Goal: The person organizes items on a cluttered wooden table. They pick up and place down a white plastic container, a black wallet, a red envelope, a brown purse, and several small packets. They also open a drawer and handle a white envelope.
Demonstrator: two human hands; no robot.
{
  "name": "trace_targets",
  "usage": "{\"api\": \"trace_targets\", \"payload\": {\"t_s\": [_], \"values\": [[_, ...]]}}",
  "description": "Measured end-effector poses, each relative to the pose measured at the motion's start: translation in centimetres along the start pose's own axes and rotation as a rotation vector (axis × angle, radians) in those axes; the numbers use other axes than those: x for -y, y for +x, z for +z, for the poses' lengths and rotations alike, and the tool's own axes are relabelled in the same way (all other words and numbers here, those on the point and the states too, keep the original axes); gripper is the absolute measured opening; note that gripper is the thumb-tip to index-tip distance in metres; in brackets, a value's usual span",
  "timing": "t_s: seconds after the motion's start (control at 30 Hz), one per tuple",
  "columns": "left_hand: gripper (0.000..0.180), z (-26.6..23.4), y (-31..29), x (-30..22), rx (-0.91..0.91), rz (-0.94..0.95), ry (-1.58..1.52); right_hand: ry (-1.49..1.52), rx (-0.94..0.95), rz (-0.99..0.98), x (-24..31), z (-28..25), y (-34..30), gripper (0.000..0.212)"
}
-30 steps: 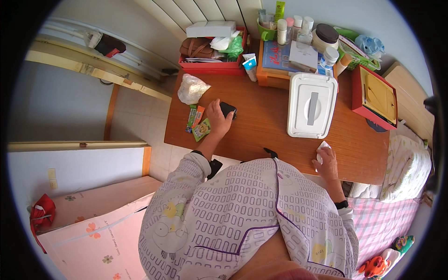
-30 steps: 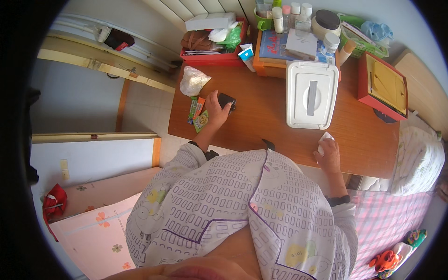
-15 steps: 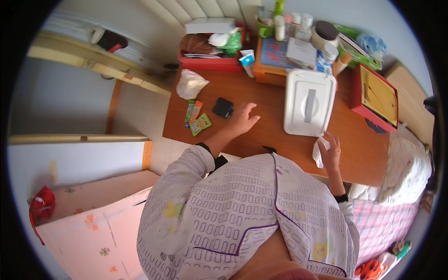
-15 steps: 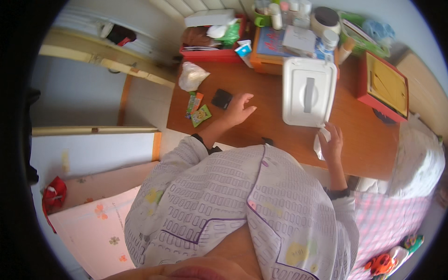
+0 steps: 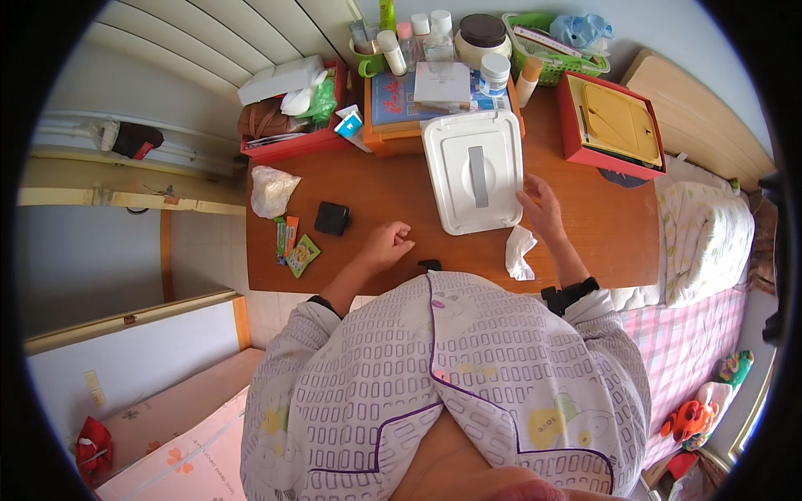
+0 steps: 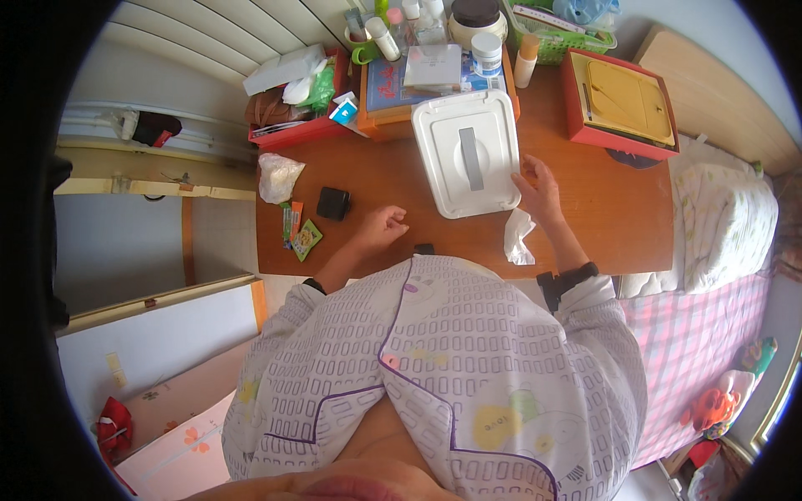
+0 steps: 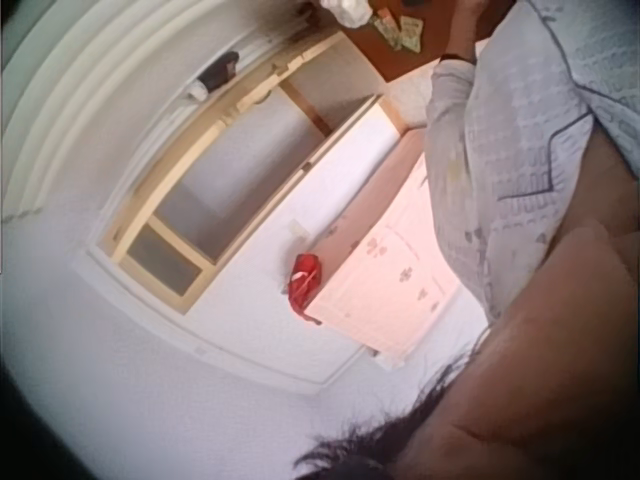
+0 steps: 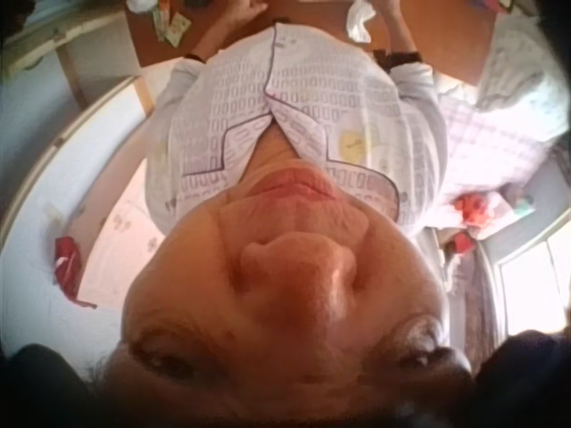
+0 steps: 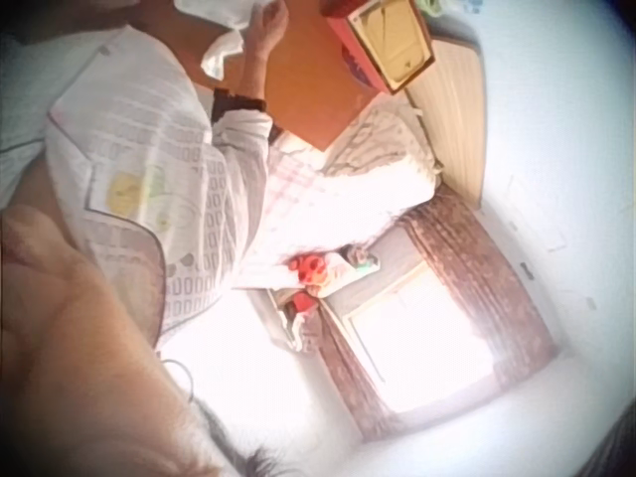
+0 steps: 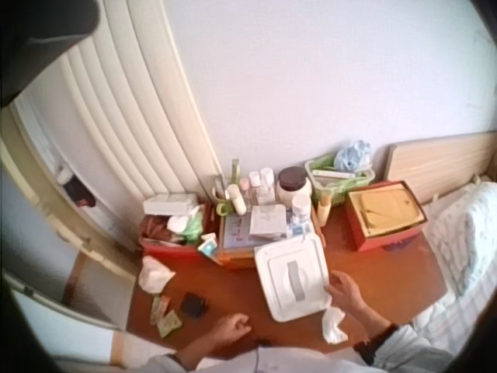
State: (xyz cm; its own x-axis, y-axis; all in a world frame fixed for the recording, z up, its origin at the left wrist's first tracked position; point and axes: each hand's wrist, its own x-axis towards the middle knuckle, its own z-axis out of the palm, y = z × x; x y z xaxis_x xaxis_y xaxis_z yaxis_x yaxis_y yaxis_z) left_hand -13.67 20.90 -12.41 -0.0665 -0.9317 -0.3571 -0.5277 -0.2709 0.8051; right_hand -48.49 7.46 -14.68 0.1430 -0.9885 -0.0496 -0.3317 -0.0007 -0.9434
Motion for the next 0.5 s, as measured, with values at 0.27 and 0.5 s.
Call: {"api": "trace_targets", "payload": {"t_s": [0.27, 0.5], "values": [[0.039, 0.2, 1.6, -1.7, 0.013, 0.01, 0.049, 0.27, 0.249, 0.162, 0.3, 0.8, 3.1, 0.034], [0.038, 0.7, 1.6, -1.0, 0.073, -0.047, 0.05, 0.53, 0.305, 0.281, 0.7, 1.3, 3.9, 0.032]]}}
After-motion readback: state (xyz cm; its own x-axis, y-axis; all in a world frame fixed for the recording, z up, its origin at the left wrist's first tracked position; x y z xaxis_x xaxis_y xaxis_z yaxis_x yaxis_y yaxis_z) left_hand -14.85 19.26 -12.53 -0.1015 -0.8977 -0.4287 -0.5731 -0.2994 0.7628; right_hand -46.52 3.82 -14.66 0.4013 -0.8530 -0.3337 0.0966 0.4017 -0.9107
